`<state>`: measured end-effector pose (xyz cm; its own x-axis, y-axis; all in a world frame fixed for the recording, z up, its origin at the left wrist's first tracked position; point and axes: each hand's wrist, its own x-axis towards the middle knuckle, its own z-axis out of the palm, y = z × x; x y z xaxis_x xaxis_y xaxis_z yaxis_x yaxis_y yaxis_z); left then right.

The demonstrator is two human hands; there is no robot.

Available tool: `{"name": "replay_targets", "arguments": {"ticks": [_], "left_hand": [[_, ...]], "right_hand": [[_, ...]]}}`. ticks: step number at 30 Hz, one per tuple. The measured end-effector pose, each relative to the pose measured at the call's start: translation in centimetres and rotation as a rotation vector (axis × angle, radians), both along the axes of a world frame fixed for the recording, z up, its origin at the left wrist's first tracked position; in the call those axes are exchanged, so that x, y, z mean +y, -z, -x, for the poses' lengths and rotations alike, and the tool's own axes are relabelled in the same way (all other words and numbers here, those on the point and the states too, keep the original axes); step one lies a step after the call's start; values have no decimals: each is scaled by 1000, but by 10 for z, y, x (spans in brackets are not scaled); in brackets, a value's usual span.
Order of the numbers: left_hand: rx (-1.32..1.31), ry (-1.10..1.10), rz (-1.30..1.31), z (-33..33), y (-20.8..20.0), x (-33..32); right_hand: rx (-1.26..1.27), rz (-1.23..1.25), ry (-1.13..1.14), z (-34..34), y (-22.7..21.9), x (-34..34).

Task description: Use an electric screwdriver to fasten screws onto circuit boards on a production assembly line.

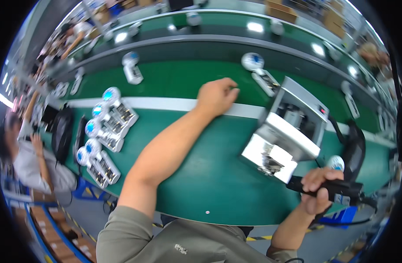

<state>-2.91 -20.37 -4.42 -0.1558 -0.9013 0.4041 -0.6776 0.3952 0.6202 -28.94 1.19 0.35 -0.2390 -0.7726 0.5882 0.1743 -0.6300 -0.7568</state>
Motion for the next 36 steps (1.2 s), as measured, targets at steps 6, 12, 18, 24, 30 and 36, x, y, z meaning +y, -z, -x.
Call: {"name": "replay_targets", "arguments": {"ticks": [6,12,18,24,30,36], "left_hand": [[-142,189,186,31,-11,-11],[-674,303,537,46,-20,-51],[-964,323,510,65,-11,-79],[-1026,267,473,43,-10,-76],[-1056,268,324,19,-25,-67],[-1129,241,121,19,-40,-64]], "right_hand": [[-15,49,25,1,-1,3],[-32,26,-30,1,0,4],[67,48,42,-2,-6,8],[10,-17,-35,3,-2,8],[-5,-12,-48,2,-2,7],[31,8,-82,6,2,8]]}}
